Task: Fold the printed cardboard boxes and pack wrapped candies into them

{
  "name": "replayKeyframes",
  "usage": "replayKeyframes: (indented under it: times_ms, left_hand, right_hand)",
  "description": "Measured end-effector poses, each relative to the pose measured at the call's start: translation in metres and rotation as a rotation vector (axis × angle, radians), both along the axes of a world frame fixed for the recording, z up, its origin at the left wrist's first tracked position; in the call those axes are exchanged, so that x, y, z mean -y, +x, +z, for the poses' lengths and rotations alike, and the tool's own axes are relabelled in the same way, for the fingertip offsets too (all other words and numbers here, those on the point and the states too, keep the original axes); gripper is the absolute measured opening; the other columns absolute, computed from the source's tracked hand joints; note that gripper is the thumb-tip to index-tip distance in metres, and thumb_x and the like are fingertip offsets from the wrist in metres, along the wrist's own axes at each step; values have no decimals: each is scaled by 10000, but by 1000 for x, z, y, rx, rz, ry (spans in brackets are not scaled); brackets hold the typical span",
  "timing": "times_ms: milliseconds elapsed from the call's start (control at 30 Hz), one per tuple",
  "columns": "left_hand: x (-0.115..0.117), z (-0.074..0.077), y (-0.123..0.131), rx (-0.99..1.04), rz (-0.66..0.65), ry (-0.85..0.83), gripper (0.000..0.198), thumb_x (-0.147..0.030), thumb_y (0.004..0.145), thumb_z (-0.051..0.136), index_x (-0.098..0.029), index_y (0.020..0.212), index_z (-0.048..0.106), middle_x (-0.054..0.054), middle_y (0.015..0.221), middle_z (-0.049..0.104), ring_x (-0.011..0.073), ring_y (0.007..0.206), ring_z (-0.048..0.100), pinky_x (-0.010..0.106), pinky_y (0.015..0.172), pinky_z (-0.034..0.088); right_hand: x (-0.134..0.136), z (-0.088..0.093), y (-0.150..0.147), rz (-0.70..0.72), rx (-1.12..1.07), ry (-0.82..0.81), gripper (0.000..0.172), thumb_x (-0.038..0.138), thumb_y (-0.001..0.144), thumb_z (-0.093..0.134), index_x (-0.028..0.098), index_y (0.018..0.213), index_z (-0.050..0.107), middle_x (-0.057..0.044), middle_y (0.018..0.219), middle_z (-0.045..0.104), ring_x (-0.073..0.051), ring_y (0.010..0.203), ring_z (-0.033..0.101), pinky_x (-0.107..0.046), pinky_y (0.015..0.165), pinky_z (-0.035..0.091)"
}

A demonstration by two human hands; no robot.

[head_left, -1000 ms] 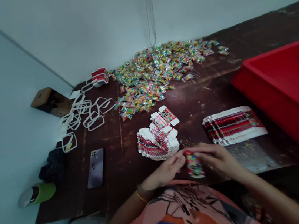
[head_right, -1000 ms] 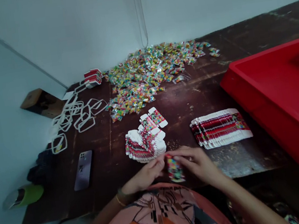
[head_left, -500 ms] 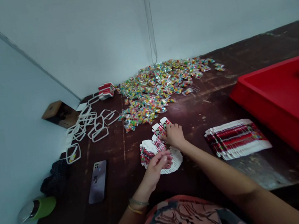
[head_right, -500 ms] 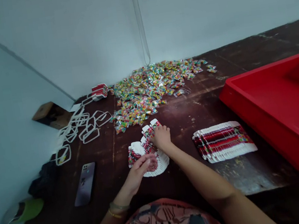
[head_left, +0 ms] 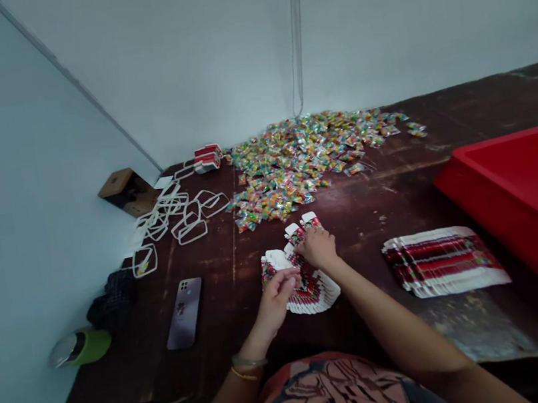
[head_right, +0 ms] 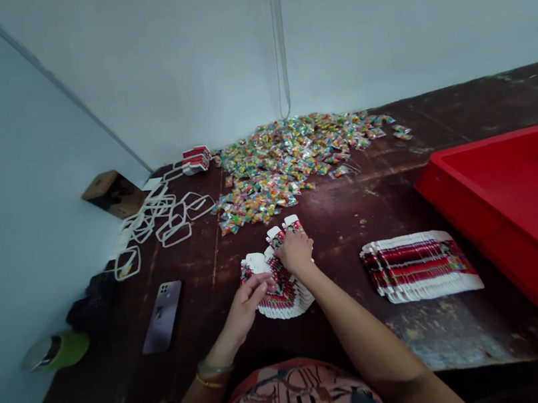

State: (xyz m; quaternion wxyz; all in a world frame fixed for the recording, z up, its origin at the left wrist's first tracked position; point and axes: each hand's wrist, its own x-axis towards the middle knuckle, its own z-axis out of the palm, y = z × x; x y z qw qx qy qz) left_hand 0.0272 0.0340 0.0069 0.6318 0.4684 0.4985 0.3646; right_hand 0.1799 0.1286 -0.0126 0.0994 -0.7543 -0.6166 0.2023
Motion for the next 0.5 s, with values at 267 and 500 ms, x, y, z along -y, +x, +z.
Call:
replayKeyframes:
  times_ms: [267,500]
  left_hand:
    - [14,2,-6,119,193,-1,484,-434,755,674,-161,1148,606,100,1099,644,205,975,594,316,874,442]
    - [32,5,4,214,134,-254,328,-323,715,682,-121,973,677,39,848,682,176,819,590,311,817,436]
  right_hand:
    - [27,21,12,208,-323,63,260,309,956,382,158,1048,572,-80,947,690,-164,818,655,-254,727,482]
    - [107,29,13,455,-434,557,330,339,888,546,213,1192,572,-131,1209,575,-274,1050,561,-434,891,454]
